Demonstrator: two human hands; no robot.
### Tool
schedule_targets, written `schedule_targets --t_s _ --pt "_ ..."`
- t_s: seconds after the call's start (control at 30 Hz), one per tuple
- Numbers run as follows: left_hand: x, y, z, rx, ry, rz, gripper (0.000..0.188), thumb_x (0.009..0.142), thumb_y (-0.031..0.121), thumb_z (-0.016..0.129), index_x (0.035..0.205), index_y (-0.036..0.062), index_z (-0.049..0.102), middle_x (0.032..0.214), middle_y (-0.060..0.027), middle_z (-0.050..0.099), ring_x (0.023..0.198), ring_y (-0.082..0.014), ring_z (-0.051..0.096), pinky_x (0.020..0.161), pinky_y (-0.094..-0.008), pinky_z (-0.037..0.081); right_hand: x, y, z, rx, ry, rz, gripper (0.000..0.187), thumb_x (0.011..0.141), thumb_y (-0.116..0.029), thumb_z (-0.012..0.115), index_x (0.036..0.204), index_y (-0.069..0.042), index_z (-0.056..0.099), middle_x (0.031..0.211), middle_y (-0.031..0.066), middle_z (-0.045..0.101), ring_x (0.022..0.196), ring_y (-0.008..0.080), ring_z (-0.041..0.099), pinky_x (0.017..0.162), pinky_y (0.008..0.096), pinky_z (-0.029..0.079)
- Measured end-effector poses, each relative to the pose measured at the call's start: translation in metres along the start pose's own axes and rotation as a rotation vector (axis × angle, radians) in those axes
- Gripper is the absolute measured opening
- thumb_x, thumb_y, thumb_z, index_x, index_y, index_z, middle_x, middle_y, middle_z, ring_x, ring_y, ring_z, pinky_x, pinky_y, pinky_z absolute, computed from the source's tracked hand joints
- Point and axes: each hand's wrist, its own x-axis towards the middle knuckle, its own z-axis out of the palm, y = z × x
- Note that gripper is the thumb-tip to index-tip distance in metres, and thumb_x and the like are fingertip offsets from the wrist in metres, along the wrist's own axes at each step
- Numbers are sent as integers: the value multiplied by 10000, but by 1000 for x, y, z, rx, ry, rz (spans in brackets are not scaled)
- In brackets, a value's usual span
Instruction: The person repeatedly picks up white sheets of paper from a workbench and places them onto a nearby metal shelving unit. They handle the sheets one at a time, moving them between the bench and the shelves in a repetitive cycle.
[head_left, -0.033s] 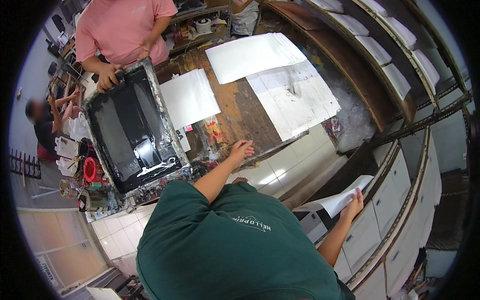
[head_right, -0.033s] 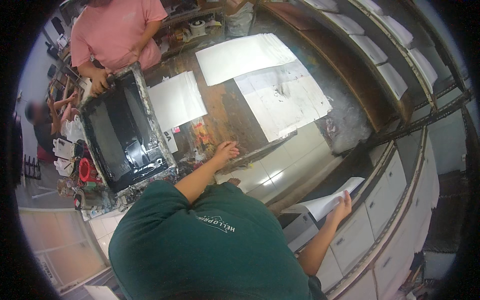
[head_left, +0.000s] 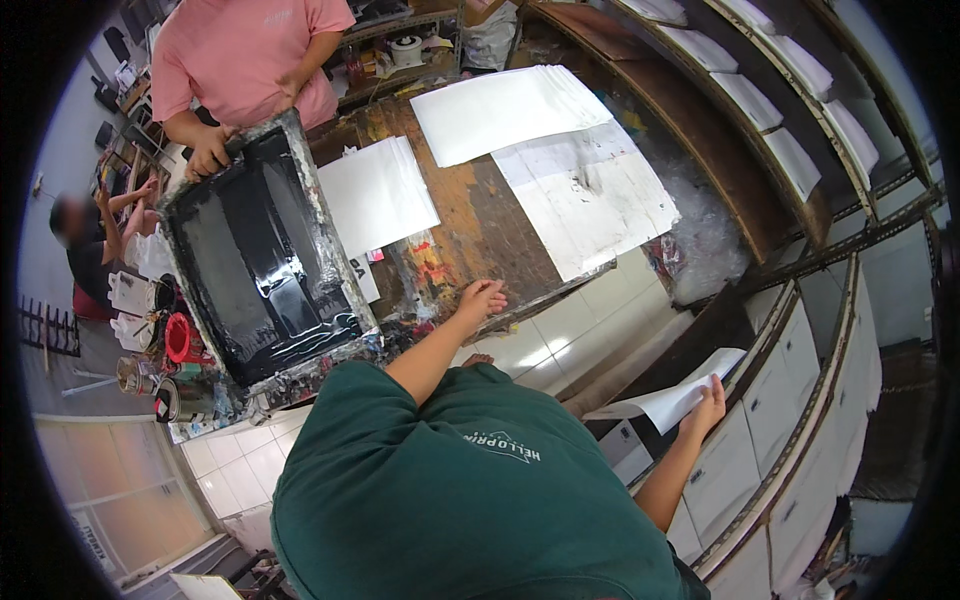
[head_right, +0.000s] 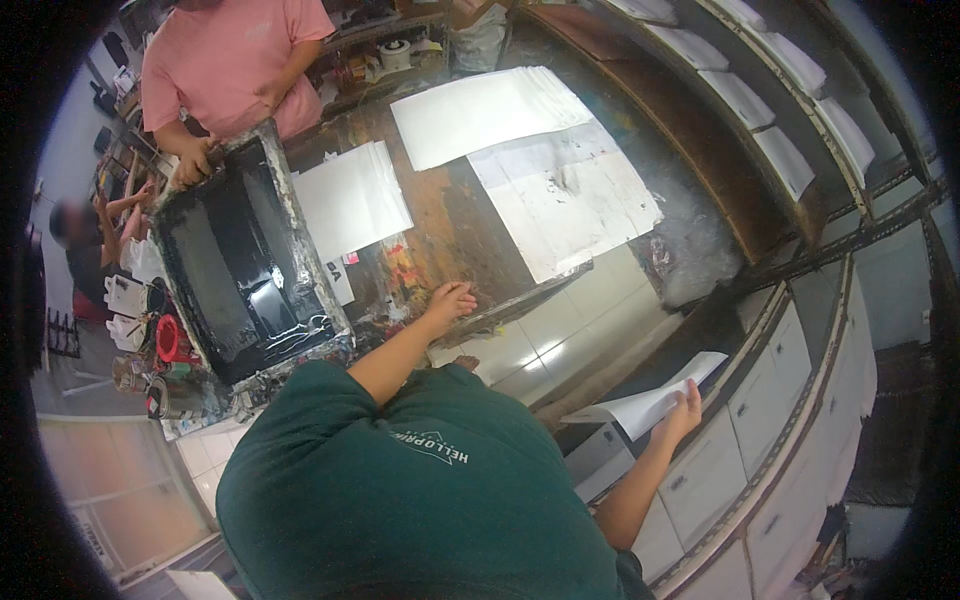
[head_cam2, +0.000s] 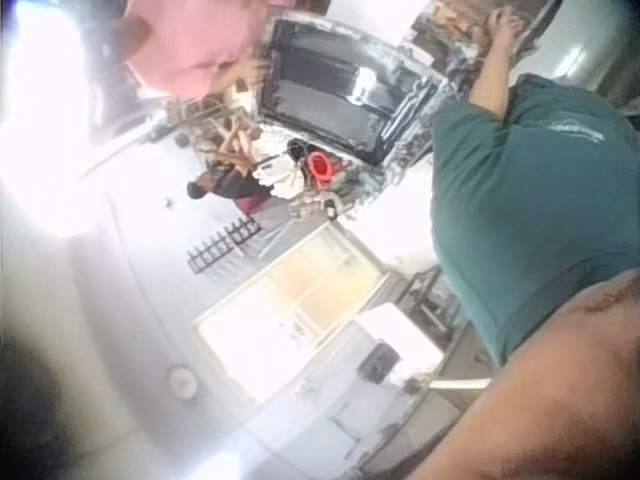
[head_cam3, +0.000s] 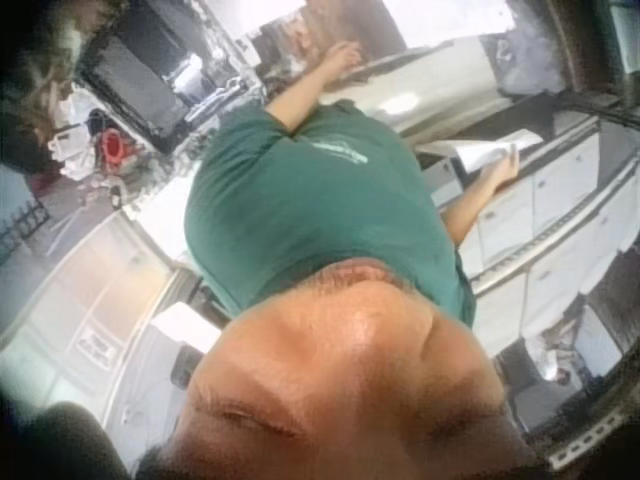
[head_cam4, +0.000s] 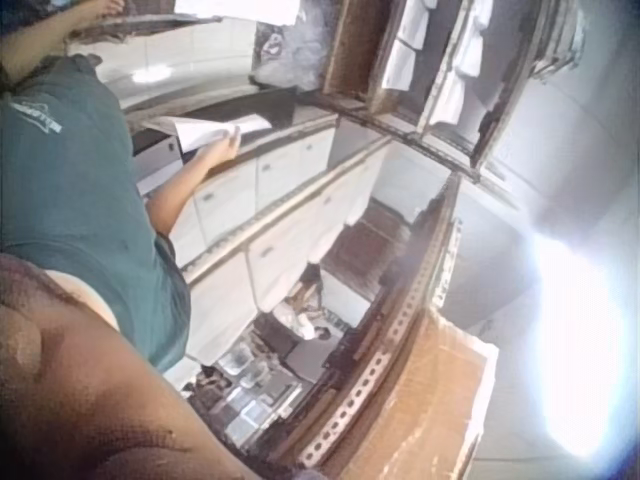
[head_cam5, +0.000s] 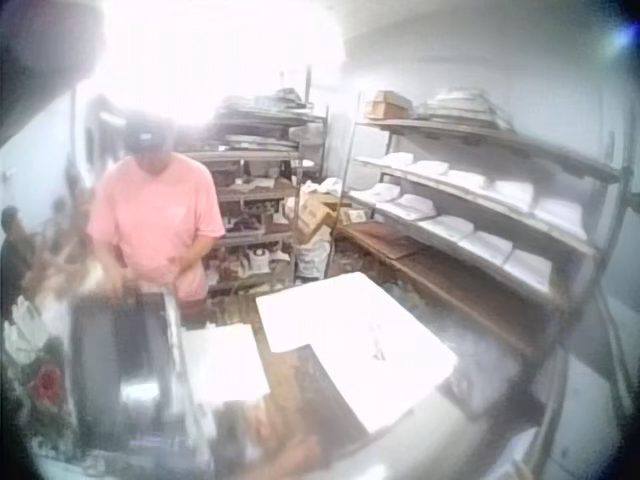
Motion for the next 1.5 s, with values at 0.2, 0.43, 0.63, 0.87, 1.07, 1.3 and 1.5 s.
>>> schedule_targets --t_s 0.2,0.43,0.63,0.87,1.07,1.3,1.5 --pt "-3 2 0 -40 18 -4 347 827 320 615 999 43 497 839 -102 589 725 -169 606 624 -257 496 2 -3 1 52 -29 -3 385 724 91 468 1085 9 573 1016 89 584 869 170 556 764 259 440" --pt "-9 12 16 -103 159 -66 415 812 414 602 1010 71 478 862 -79 577 743 -171 590 628 -271 477 9 9 -24 -14 52 17 388 721 90 472 1088 11 569 1047 99 567 915 178 535 803 267 422" --pt "-2 11 11 -365 262 34 619 812 585 481 1135 60 421 1003 -82 524 886 -196 547 722 -305 448 -2 5 -28 -14 93 25 386 723 88 471 1089 12 568 1061 102 565 926 179 531 808 273 421" --pt "8 44 -1 -560 321 211 937 758 768 266 1361 51 231 1342 -167 351 1152 -300 435 911 -401 376 -8 0 -29 3 124 23 392 738 76 462 1104 -9 575 1045 67 565 910 153 524 814 260 414" --pt "12 69 -1 -737 377 246 1054 676 837 278 1394 74 166 1385 -158 299 1229 -323 361 971 -413 323 -8 -1 -36 -51 147 -26 399 734 72 467 1119 5 547 1046 99 567 911 168 538 803 262 420" --pt "46 91 -19 -756 293 290 1031 690 769 424 1398 86 115 1402 -133 274 1261 -270 329 983 -378 306 -32 -34 -47 -143 194 -35 439 723 70 494 1143 -54 516 789 14 531 704 89 475 647 205 379" --pt "186 75 -47 -627 127 113 372 825 431 547 991 100 517 820 -46 554 702 -154 516 580 -264 419 -76 -76 -73 -254 344 -26 459 719 39 509 1166 -66 506 711 -10 508 650 77 449 613 193 361"
